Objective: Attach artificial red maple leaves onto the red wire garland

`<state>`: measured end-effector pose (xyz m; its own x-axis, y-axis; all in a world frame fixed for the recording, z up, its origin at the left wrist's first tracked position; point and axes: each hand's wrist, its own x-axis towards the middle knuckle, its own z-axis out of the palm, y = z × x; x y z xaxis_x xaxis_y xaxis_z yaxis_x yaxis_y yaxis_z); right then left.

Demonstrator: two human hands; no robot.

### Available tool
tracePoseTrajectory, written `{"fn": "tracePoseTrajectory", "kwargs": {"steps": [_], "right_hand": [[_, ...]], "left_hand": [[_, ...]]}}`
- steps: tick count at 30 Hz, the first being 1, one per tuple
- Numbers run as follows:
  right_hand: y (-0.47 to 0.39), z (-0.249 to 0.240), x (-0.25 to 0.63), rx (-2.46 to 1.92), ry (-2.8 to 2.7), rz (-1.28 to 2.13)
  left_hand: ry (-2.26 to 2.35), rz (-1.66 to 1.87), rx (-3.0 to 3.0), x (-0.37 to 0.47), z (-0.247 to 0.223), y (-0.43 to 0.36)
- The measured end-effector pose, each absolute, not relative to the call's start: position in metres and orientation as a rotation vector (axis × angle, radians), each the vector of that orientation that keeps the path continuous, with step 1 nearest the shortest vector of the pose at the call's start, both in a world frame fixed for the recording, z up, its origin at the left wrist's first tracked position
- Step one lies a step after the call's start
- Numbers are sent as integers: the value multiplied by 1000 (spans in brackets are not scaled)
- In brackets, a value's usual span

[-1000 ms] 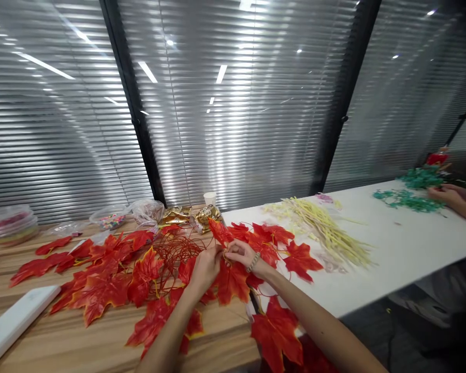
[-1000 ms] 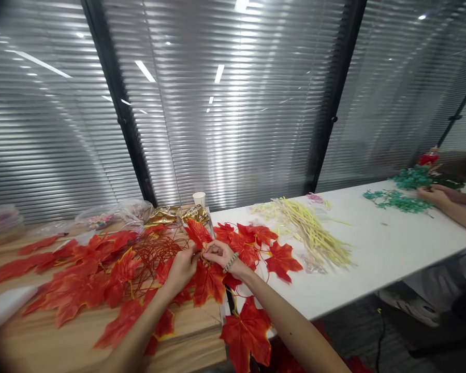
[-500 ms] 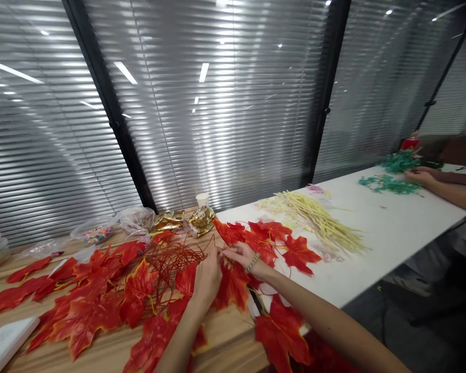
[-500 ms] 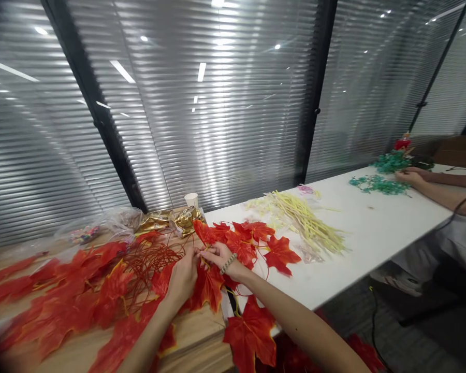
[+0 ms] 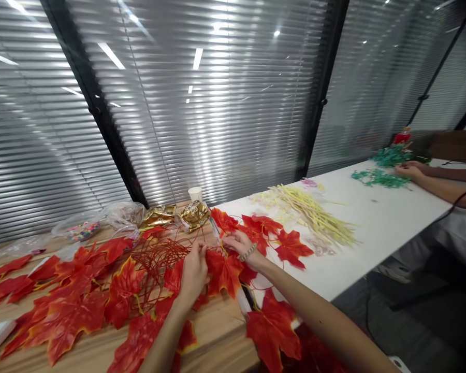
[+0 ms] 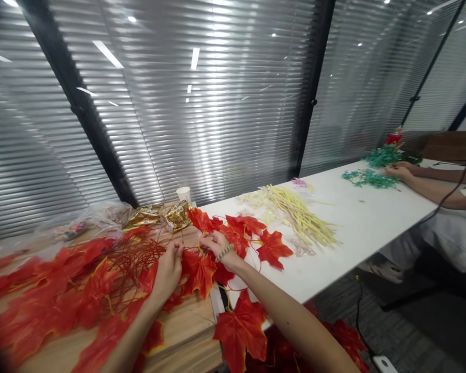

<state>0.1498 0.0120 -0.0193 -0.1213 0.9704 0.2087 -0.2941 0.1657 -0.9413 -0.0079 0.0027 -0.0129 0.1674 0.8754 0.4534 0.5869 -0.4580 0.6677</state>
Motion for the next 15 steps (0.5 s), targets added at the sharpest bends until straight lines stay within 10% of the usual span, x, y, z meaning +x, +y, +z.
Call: {"fn": "tracePoseTrajectory", "kwargs": {"steps": [15], "right_hand": [[8, -13, 148, -809, -1157, 1273]], "left_hand": [[1165, 1279, 1941, -1, -13, -4]]}}
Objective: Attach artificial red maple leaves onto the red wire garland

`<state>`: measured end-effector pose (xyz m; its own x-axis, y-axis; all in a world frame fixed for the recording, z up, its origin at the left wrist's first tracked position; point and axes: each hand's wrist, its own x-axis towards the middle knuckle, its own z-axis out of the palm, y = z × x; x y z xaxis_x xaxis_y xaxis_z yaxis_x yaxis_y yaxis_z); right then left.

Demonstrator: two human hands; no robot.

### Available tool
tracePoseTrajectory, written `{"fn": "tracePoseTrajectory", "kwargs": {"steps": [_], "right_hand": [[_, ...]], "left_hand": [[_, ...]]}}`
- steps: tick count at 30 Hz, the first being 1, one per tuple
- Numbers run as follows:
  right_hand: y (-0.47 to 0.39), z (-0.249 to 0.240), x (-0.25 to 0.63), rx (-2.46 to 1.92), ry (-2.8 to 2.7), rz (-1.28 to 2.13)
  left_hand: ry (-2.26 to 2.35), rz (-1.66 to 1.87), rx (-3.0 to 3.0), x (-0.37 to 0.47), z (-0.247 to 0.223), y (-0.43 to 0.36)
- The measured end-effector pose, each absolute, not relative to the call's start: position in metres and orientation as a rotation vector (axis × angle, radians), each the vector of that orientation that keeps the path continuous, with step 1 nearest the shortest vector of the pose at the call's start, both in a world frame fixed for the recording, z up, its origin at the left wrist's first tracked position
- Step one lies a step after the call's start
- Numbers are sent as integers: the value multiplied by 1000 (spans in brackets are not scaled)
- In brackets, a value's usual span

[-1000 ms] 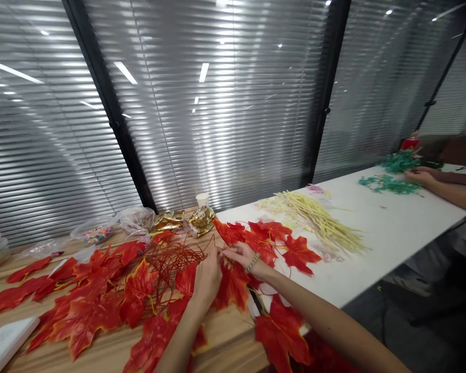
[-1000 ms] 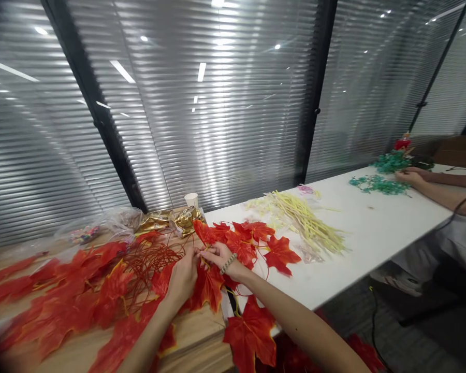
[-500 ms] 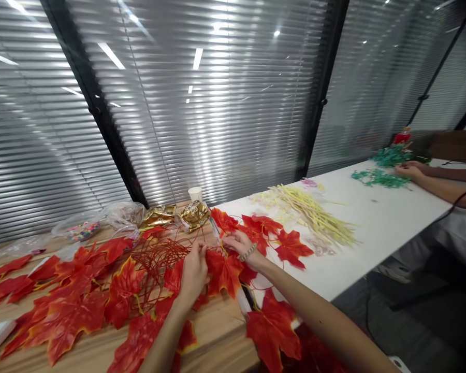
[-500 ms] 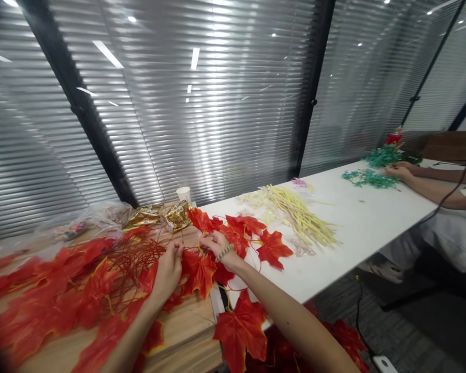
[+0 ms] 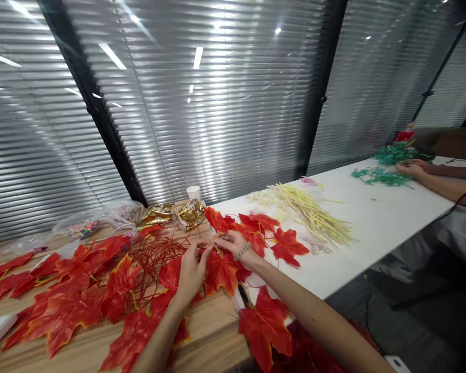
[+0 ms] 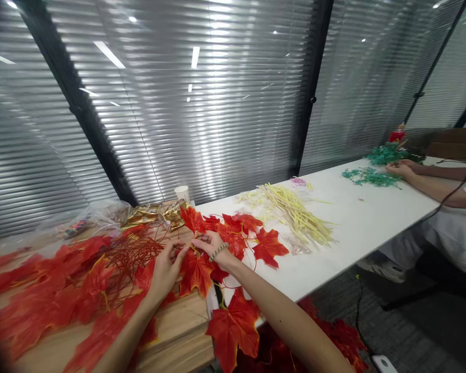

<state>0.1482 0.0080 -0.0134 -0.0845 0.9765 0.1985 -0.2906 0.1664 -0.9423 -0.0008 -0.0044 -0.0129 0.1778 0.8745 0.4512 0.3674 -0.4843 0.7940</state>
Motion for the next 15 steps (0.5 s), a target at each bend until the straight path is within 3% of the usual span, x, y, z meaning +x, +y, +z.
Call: {"fn": "tracePoseTrajectory", "kwargs": {"steps": [8, 15], "right_hand": [[6, -13, 150, -767, -1253, 1289], [6, -9, 154, -800, -1386, 1189]], "left_hand": [[1126, 1328, 1963, 3, -5, -7], [1054, 1249, 1523, 8, -9, -8]]}}
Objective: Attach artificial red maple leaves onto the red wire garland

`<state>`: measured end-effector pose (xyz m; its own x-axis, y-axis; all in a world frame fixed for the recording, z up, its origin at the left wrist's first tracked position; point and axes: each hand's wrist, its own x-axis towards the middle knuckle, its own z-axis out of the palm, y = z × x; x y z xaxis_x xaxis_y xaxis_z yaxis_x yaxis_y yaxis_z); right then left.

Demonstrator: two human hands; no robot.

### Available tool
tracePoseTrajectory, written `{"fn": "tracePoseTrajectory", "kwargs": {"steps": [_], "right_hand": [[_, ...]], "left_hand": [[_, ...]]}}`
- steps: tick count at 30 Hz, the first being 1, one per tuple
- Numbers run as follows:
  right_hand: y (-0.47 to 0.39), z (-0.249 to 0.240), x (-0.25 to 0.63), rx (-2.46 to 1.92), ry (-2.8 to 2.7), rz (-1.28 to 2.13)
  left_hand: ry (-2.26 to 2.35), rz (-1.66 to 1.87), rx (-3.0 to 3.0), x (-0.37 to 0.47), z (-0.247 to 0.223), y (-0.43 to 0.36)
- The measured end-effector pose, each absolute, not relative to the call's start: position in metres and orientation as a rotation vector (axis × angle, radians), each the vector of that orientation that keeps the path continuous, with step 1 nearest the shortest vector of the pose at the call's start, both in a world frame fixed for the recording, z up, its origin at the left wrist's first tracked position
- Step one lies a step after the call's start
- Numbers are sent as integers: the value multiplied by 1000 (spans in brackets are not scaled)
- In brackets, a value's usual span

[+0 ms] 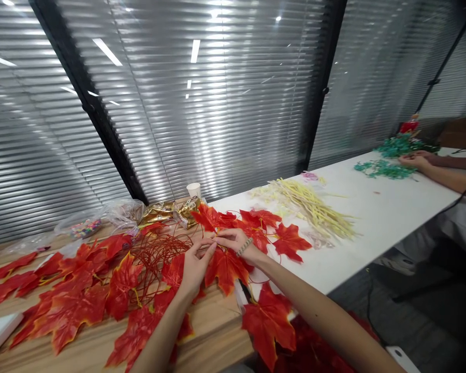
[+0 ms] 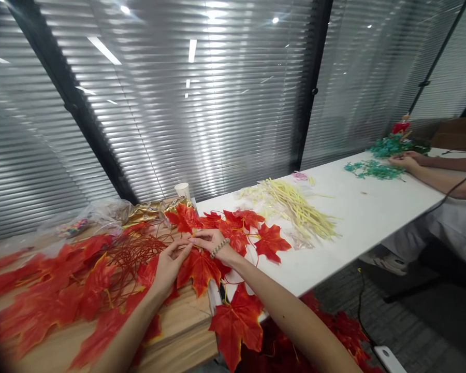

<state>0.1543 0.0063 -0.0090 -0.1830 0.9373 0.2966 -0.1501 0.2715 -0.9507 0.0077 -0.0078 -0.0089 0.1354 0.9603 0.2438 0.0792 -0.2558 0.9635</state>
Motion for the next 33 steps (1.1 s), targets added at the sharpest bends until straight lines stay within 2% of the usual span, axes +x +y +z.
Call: {"fn": "tracePoseTrajectory", "kwargs": {"steps": [9, 17, 24, 33], "right_hand": [[5, -9, 156, -723, -1407, 1326], [3, -4, 157, -811, -1508, 1106], [1, -4, 156, -777, -1657, 800], [1, -6, 155, -794, -1654, 614]], "left_hand": [[1069, 1274, 1207, 0, -5, -2], [994, 1398, 1115, -1, -6, 0], [979, 1347, 1169, 0, -10, 0], [1050, 1343, 1344, 4, -5, -4]]}}
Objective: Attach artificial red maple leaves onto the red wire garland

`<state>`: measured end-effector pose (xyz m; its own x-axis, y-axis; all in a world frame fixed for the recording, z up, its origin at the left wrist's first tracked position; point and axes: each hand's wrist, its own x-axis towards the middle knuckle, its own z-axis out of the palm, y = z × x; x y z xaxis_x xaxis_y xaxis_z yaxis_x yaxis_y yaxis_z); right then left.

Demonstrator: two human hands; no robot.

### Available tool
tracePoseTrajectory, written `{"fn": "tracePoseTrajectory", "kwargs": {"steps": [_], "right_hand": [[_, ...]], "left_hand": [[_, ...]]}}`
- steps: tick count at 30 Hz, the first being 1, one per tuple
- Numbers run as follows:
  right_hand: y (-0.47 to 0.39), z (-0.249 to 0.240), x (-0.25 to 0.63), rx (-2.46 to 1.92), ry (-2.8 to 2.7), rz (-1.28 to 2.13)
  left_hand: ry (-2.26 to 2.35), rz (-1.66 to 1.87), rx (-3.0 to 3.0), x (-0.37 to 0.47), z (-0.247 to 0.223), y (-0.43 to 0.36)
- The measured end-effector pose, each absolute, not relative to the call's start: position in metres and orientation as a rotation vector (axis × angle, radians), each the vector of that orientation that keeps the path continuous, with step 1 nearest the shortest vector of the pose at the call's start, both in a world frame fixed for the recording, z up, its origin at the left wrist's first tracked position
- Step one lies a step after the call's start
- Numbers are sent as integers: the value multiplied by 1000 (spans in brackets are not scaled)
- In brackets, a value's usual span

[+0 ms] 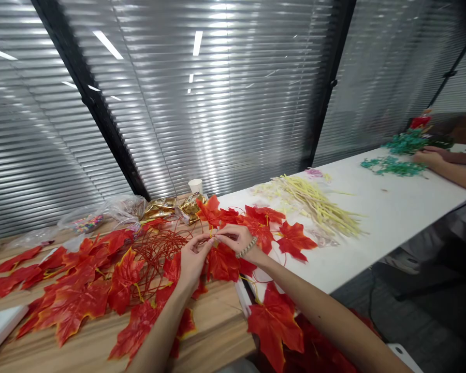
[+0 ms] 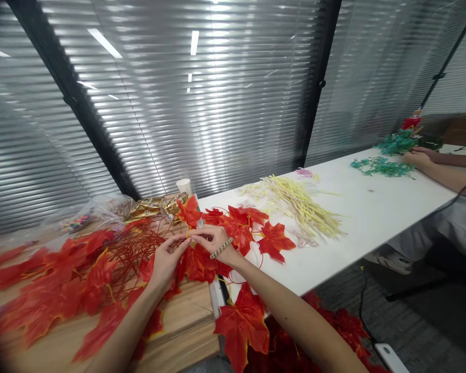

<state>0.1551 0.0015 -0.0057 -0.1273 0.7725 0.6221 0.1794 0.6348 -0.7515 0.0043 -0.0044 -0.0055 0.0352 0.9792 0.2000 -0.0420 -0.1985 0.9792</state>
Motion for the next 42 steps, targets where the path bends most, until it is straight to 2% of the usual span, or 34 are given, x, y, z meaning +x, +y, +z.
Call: {"fn": "tracePoseTrajectory", "kwargs": {"steps": [27, 37, 42], "right_hand": [[3, -11, 155, -923, -1821, 368], [0, -11, 155, -908, -1801, 458], [1, -13, 152, -871, -1674, 659]], "left_hand": [[1034, 1279, 1267, 4, -9, -2], [1046, 1280, 1299, 3, -12, -1], [1008, 1287, 1346, 4, -11, -2]]}}
